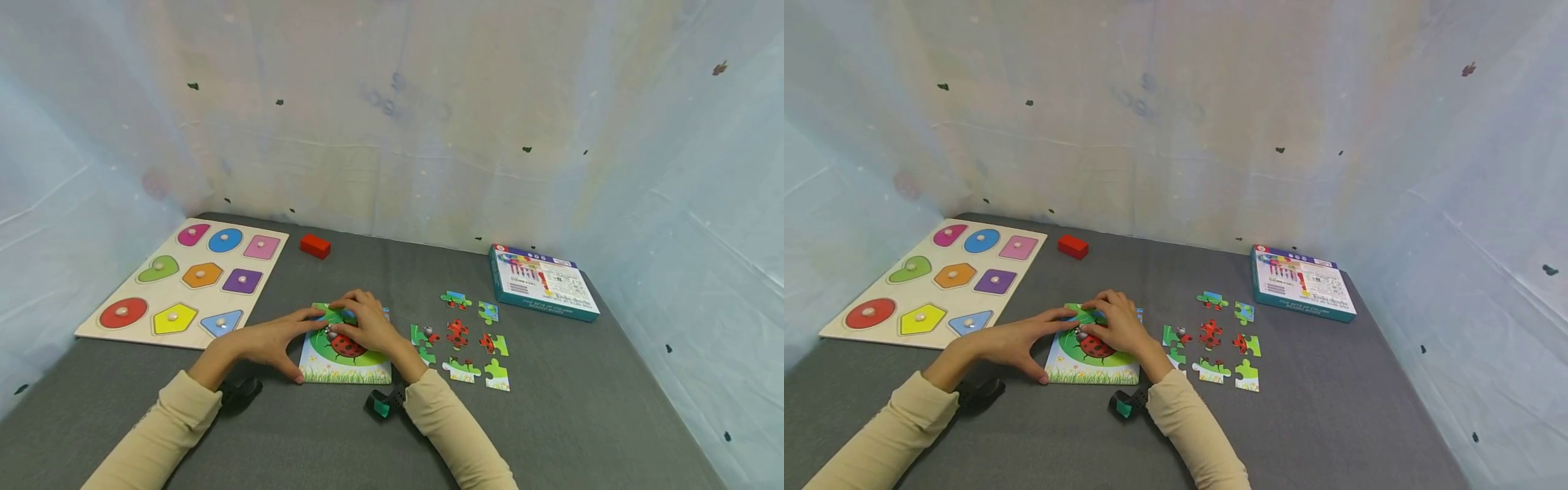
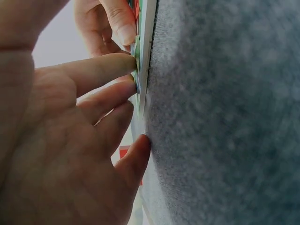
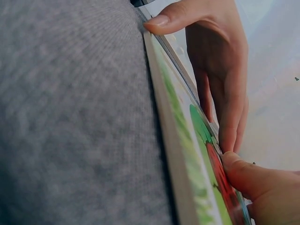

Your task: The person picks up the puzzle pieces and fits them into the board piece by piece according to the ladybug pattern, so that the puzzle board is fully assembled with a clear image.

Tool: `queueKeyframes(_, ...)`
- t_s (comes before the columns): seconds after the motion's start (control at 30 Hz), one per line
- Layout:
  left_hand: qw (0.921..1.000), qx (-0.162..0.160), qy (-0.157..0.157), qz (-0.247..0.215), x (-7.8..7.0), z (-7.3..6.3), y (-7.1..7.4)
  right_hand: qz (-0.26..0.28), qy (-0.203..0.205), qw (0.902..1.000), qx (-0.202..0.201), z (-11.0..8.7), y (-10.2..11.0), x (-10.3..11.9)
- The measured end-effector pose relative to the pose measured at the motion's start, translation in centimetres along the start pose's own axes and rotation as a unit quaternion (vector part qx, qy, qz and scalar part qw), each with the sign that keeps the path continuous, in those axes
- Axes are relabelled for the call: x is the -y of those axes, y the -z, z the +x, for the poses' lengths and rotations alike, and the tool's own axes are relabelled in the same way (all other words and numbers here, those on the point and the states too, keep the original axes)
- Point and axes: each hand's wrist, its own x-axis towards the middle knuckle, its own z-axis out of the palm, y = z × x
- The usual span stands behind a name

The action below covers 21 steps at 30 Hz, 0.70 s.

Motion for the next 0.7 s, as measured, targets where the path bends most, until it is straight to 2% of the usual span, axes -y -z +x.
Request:
queueKeyframes(0.33, 1.0, 0.0, -0.004, 0.002, 0.0, 0.0, -0.1, 0.002, 0.001, 1.0, -0.001, 0.0, 0.0, 0.0)
queueKeyframes(0.53, 0.9999, -0.002, -0.008, 0.012, 0.1, 0.1, -0.1, -0.007, 0.001, 0.9997, 0.025, 0.1, 0.5, 0.2)
queueKeyframes(0.7, 0.9999, 0.0, -0.001, 0.011, 0.1, 0.1, -0.1, -0.008, 0.018, 0.9988, 0.044, -0.1, 1.9, 0.0)
